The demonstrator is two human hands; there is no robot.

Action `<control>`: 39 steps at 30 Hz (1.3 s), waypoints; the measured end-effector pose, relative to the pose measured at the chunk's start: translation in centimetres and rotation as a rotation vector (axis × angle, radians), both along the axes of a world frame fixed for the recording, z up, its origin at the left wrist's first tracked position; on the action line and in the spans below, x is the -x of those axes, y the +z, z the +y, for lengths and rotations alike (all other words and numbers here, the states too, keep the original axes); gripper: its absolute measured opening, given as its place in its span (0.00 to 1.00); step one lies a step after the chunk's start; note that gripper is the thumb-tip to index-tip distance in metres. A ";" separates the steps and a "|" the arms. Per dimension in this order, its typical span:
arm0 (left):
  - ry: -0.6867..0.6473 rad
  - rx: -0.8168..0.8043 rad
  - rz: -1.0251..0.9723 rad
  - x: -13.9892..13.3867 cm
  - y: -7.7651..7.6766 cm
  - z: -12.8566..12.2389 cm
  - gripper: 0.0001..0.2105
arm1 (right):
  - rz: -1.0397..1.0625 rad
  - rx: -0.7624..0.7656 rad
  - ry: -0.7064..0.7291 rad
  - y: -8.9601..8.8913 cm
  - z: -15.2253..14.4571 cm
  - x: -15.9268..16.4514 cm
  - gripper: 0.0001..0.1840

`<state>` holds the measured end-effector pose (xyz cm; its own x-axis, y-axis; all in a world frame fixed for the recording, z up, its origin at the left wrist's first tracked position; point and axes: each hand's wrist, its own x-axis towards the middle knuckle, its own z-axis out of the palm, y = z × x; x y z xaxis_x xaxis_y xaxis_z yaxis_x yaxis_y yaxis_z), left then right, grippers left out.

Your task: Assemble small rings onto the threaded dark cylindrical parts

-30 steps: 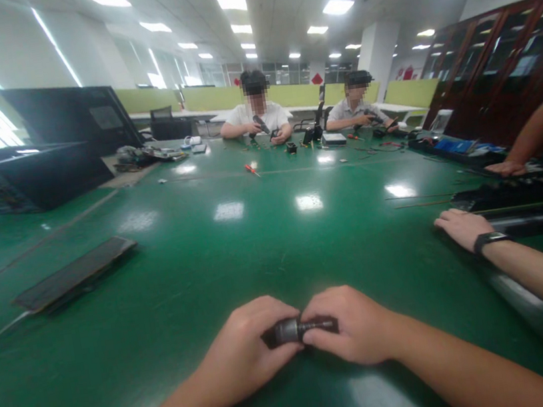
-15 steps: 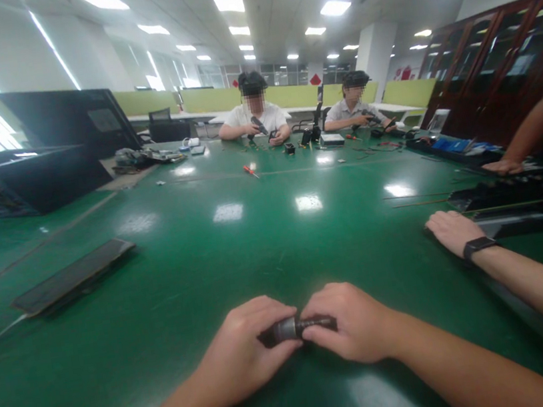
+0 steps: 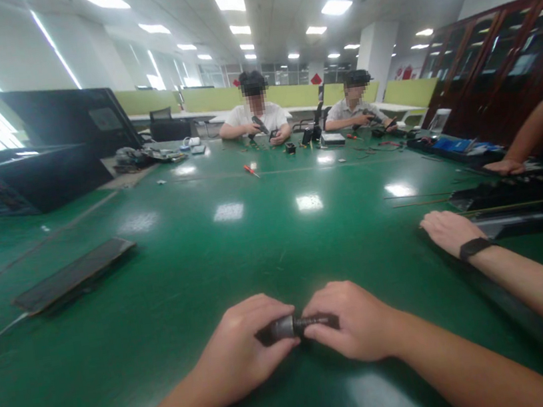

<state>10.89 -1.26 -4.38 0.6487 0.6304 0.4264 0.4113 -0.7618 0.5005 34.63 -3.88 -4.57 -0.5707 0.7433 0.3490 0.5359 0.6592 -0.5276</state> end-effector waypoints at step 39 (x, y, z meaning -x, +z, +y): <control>0.017 -0.049 -0.022 0.0 0.7 -0.1 0.11 | 0.037 -0.041 -0.049 0.0 -0.2 -0.3 0.08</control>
<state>10.93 -1.38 -3.68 0.6285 0.6192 0.4707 0.4139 -0.7786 0.4717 34.94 -4.05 -4.55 -0.5206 0.7543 0.4000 0.5487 0.6545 -0.5202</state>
